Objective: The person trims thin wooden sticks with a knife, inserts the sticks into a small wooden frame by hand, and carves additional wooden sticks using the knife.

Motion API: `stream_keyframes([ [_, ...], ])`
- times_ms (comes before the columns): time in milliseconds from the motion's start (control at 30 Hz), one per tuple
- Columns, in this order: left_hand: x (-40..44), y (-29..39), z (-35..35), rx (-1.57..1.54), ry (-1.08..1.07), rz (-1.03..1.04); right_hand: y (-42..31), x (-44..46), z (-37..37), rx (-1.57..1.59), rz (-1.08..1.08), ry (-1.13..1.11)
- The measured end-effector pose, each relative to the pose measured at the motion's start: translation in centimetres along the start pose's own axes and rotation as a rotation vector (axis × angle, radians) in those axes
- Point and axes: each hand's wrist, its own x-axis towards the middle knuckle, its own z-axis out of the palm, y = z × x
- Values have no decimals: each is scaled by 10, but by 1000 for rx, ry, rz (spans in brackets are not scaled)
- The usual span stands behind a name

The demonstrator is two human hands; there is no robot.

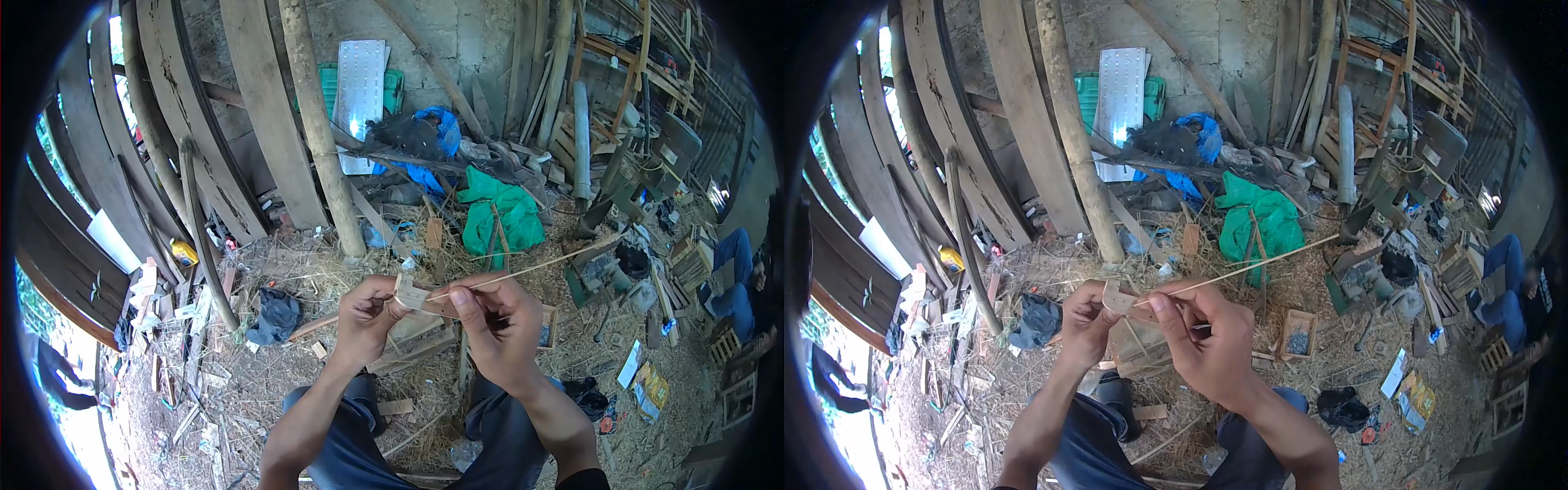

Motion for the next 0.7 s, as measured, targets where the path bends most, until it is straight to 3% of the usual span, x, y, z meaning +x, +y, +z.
stream_keyframes([
  [567, 5, 10, 5, 28, 82, -136, -9, 8, -3, -293, -47, -104],
  [700, 4, 8, 7, 228, 117, -126, -10, 11, 1, -312, -26, -121],
])
